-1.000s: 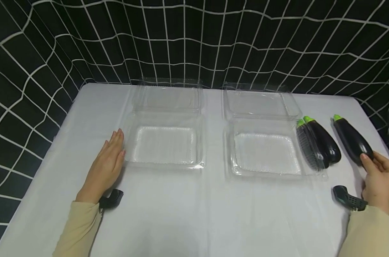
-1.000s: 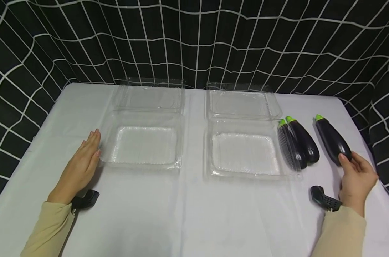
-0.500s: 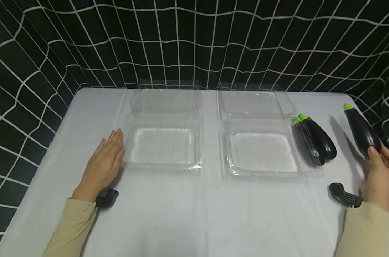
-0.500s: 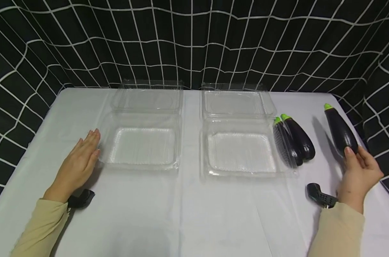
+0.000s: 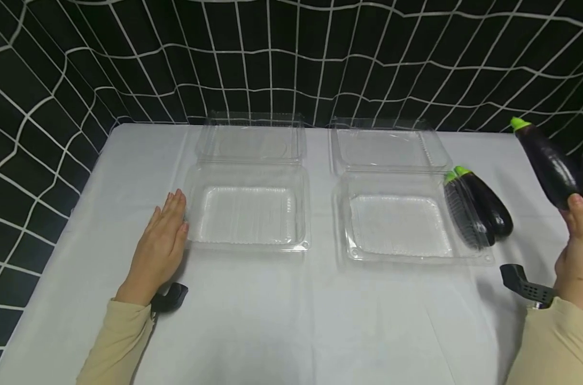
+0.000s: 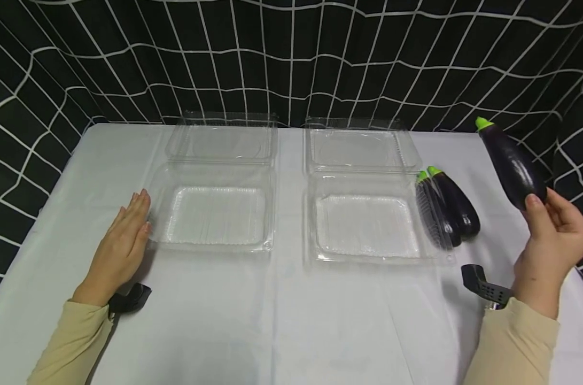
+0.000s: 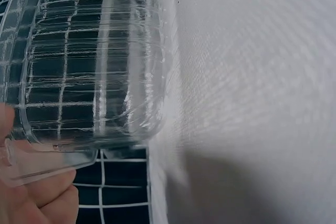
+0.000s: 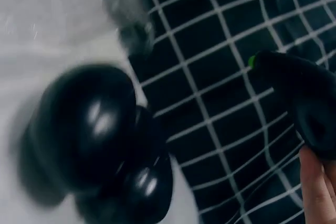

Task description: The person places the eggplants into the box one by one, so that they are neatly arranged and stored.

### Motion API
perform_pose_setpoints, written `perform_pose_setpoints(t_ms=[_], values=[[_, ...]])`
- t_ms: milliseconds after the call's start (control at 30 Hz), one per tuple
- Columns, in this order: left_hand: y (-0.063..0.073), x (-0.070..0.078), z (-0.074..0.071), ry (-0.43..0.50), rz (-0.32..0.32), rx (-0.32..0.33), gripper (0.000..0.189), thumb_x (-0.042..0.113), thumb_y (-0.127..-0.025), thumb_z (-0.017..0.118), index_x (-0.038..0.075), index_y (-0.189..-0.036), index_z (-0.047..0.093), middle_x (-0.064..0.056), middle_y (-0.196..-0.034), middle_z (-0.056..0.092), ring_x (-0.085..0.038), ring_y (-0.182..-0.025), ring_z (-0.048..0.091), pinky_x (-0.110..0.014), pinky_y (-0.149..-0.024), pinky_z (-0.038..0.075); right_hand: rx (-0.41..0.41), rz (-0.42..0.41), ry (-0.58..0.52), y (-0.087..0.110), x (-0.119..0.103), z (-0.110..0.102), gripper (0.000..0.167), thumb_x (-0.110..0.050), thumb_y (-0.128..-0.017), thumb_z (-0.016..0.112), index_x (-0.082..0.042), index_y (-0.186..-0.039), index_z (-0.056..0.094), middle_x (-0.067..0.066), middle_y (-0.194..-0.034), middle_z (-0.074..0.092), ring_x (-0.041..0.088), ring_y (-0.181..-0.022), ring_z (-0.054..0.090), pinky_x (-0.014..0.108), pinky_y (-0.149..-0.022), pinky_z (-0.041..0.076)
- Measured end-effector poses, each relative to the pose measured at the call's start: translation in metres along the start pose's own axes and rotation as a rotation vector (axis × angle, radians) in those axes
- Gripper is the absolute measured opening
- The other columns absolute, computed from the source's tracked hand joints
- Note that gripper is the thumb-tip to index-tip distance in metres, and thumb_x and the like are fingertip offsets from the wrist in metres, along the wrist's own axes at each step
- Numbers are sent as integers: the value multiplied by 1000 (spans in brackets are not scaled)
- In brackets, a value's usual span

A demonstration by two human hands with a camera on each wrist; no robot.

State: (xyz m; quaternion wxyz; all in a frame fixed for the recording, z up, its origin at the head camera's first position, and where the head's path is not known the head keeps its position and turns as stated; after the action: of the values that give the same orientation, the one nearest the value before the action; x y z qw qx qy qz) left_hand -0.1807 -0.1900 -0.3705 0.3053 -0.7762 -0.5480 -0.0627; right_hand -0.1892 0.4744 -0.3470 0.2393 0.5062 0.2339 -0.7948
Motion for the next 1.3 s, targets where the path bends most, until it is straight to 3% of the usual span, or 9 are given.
perform_pose_setpoints(t_ms=[133, 333, 567, 867, 1100, 1233, 1300], values=[[-1, 1, -4, 5, 3, 11, 47, 14, -101, 40, -11, -140, 34, -22, -147, 33, -34, -137, 28, -51, -112, 20, -59, -57, -49, 11, -14, 21, 37, -1, -73, 80, 4, -107, 66, 12, -103, 62, 17, -90, 62, 17, -88, 48], [-2, -1, -5, 9, -9, 7, 46, 8, -99, 43, -12, -139, 35, -23, -146, 33, -34, -137, 28, -49, -113, 20, -101, -69, -16, 30, -30, 46, 39, -3, -70, 82, 6, -105, 67, 13, -101, 63, 19, -93, 61, 19, -91, 47], [-2, 1, -1, 5, -8, -4, 45, 6, -98, 44, -13, -138, 35, -24, -146, 33, -34, -137, 28, -48, -112, 22, -122, -92, 39, 44, -38, 55, 38, -5, -72, 81, 4, -107, 68, 13, -104, 64, 20, -98, 60, 21, -93, 45], [-4, 1, 0, 7, -4, -6, 45, 5, -98, 45, -14, -138, 35, -24, -146, 32, -34, -137, 28, -49, -112, 22, -210, -140, 60, 56, -48, 76, 34, 0, -76, 76, 6, -108, 67, 15, -106, 64, 21, -99, 60, 20, -91, 46], [-1, 0, -2, 1, -24, -9, 46, 6, -98, 46, -13, -138, 35, -23, -146, 33, -34, -137, 28, -49, -112, 21, -266, -149, 62, 68, -54, 98, 39, -2, -73, 79, 7, -109, 66, 16, -107, 64, 21, -97, 60, 21, -89, 47], [0, 0, -3, 6, -25, -2, 46, 5, -97, 47, -13, -138, 36, -23, -146, 33, -34, -137, 28, -50, -112, 21, -331, -206, 111, 80, -56, 112, 35, 3, -74, 76, 9, -107, 67, 16, -103, 65, 20, -91, 61, 21, -84, 48], [0, 0, -2, 9, -22, -2, 46, 5, -97, 47, -13, -138, 35, -23, -146, 33, -34, -137, 28, -50, -112, 22, -360, -238, 196, 85, -57, 119, 32, 5, -77, 73, 7, -108, 67, 14, -103, 65, 18, -90, 61, 19, -83, 48]])
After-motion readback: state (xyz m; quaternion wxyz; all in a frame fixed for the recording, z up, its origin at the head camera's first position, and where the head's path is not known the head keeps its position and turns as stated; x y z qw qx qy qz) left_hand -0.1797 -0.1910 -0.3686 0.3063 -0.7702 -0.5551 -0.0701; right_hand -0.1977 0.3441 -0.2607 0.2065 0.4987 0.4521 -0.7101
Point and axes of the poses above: each hand's wrist, its own y-axis away from the middle knuckle, its own z-axis out of the palm, x = y × z, the point moved 9 cm from there along -y, towards the middle knuckle
